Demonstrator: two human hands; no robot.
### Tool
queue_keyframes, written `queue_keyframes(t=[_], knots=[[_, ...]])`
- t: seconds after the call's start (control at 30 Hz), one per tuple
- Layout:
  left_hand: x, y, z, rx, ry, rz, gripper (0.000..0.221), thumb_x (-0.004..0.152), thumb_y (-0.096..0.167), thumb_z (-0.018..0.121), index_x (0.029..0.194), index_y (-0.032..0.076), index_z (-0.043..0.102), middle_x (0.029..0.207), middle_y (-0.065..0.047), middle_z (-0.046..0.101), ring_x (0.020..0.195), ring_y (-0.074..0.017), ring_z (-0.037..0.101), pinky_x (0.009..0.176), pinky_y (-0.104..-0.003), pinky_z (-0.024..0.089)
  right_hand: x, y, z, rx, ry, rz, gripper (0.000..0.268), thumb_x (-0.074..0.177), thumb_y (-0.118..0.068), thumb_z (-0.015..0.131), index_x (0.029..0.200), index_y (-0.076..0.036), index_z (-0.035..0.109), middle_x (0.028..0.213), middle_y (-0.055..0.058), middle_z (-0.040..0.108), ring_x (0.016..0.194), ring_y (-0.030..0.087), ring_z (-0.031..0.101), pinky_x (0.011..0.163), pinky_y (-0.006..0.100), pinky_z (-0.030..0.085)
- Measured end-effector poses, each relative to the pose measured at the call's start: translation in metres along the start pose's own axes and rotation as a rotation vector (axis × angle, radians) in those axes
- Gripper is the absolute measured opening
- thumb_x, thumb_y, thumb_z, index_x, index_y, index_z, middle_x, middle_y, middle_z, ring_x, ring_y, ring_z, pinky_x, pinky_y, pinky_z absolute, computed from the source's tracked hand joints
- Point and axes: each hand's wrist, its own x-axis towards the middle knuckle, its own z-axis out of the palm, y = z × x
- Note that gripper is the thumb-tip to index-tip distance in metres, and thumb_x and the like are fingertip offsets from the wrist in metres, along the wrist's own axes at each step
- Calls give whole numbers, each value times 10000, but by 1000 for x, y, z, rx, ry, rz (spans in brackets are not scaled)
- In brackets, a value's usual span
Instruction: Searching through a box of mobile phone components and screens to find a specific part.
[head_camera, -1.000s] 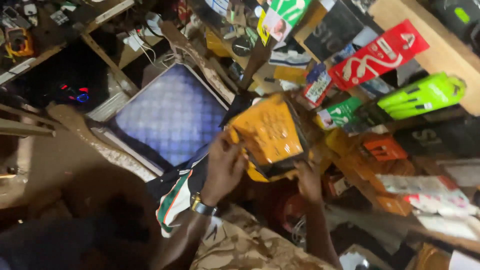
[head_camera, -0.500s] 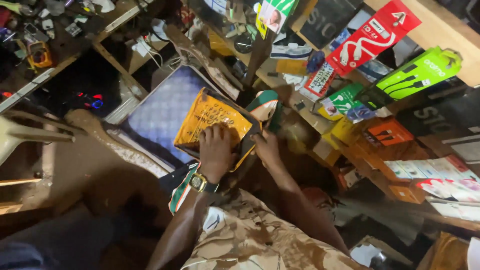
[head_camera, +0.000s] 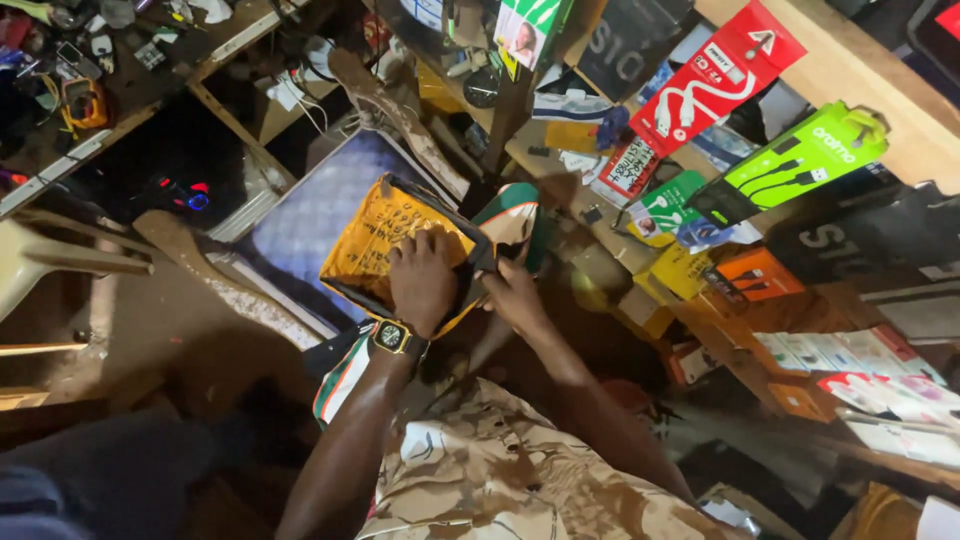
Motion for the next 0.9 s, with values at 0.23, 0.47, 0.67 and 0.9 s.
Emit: queue_keyframes(t=[0.23,0.47,0.67,0.9], knots=[[0,-6,-31,14,195,-45,173,617,208,545,779,148,540,676,-51,556,612,-245,567,598,-366,419,-1,-14,-7,3,-124,65,326,825,-212,493,1002,50,573,687,105,598,490,137,570,484,253,502],[8,-46,-92,-118,109,-370,127,796,131,502,917,110,537,676,-121,558,590,-368,600,484,-477,465,8,4,-13,-61,-162,24,227,796,-134,566,992,-18,561,717,200,627,534,271,634,489,346,539],[5,-127,-77,8,185,-554,323,862,180,570,1140,119,417,777,-120,564,682,-341,612,545,-467,488,20,-9,-19,-204,-140,46,195,748,-137,606,919,-44,588,851,202,605,649,264,624,532,361,564],[-23,-82,4,914,264,-384,121,781,140,531,876,120,602,806,-16,503,812,-134,478,651,-222,364,21,1,-16,-155,-86,93,310,765,-169,610,1015,6,555,944,195,573,716,211,592,587,386,542]])
